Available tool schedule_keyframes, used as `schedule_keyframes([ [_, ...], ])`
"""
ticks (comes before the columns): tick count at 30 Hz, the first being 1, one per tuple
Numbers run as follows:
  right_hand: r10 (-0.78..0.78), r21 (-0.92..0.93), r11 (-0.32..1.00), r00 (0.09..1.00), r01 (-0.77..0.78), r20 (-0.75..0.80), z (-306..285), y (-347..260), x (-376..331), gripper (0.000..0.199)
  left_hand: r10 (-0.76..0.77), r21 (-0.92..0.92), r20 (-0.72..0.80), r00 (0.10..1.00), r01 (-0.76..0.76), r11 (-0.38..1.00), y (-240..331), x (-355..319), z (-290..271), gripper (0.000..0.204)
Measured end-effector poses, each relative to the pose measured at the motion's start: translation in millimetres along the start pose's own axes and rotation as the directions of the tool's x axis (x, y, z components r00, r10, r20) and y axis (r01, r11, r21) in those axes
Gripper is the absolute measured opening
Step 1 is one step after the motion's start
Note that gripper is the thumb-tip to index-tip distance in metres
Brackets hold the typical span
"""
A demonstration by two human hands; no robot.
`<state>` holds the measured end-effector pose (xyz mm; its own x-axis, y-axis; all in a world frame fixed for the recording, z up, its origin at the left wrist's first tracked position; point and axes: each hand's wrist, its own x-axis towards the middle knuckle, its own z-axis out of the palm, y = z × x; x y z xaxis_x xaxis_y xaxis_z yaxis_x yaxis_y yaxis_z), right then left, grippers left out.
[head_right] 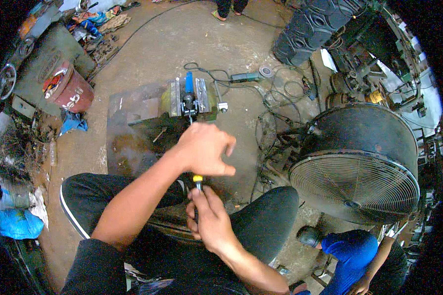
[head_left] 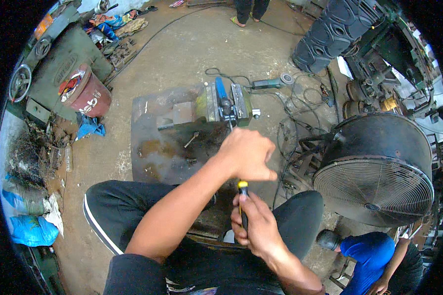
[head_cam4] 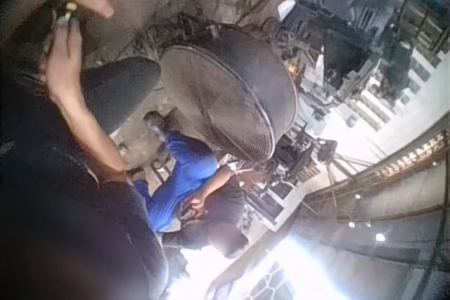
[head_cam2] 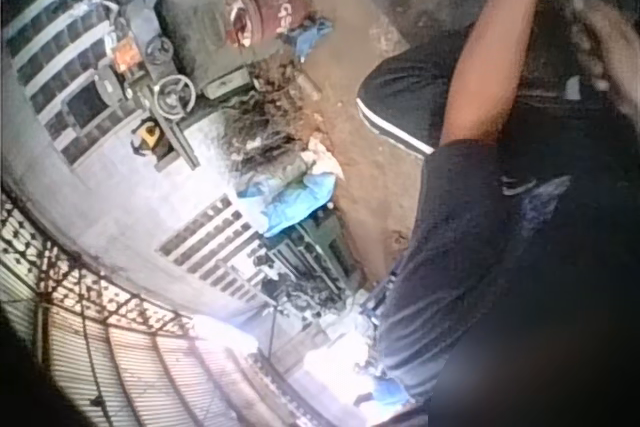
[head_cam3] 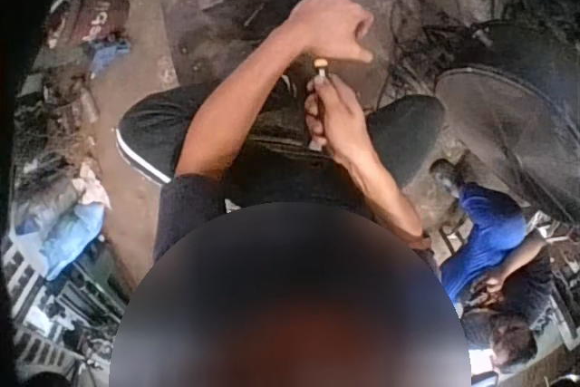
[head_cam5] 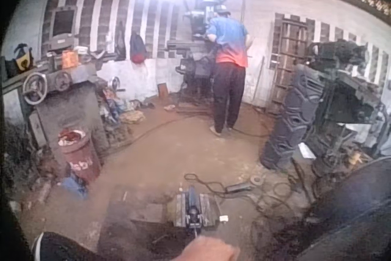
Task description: The person uses a screwdriver to tighten or loosen a screw on a small bench-mounted machine. They repeatedly turn the screwdriver with both hands while seated, occasionally pausing to reposition the tool.
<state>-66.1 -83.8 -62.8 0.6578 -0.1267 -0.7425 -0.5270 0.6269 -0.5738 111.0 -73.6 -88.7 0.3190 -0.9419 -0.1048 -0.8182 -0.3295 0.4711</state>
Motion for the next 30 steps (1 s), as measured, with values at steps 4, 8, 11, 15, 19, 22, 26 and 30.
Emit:
schedule_keyframes([
  [4,-0.082,0.014,0.997,0.994,0.081,0.070,1,-2,0,0.025,-0.026,0.029,-0.018,1.000,0.026,0.999,1,0,-2,0.046],
  [8,0.015,0.011,1.000,1.000,-0.016,0.018,1,-5,-1,0.023,0.009,-0.027,-0.019,1.000,-0.009,1.000,1,1,-3,0.045],
  [11,0.042,-0.017,0.999,0.999,-0.042,-0.006,3,-5,-3,0.022,-0.008,0.002,-0.014,1.000,0.008,1.000,1,0,-4,0.044],
  [15,-0.014,0.010,1.000,1.000,0.014,0.018,5,-5,-2,0.022,0.003,0.030,0.008,1.000,-0.003,1.000,0,0,-3,0.044],
  [19,-0.059,-0.047,0.997,0.997,0.062,0.049,3,-10,-5,0.023,0.001,-0.004,-0.041,0.999,-0.001,1.000,2,-1,-4,0.046],
  [22,0.005,0.009,1.000,1.000,-0.005,0.007,0,-9,-1,0.024,-0.041,-0.006,-0.104,0.994,0.041,0.999,2,0,-1,0.046],
  [26,-0.051,-0.043,0.998,0.998,0.053,0.032,1,-2,1,0.025,0.009,-0.027,0.000,1.000,-0.009,1.000,2,-2,1,0.047],
  [30,-0.017,-0.001,1.000,1.000,0.017,0.023,2,4,-2,0.024,-0.014,-0.053,-0.162,0.987,0.006,0.999,1,-4,3,0.049],
])
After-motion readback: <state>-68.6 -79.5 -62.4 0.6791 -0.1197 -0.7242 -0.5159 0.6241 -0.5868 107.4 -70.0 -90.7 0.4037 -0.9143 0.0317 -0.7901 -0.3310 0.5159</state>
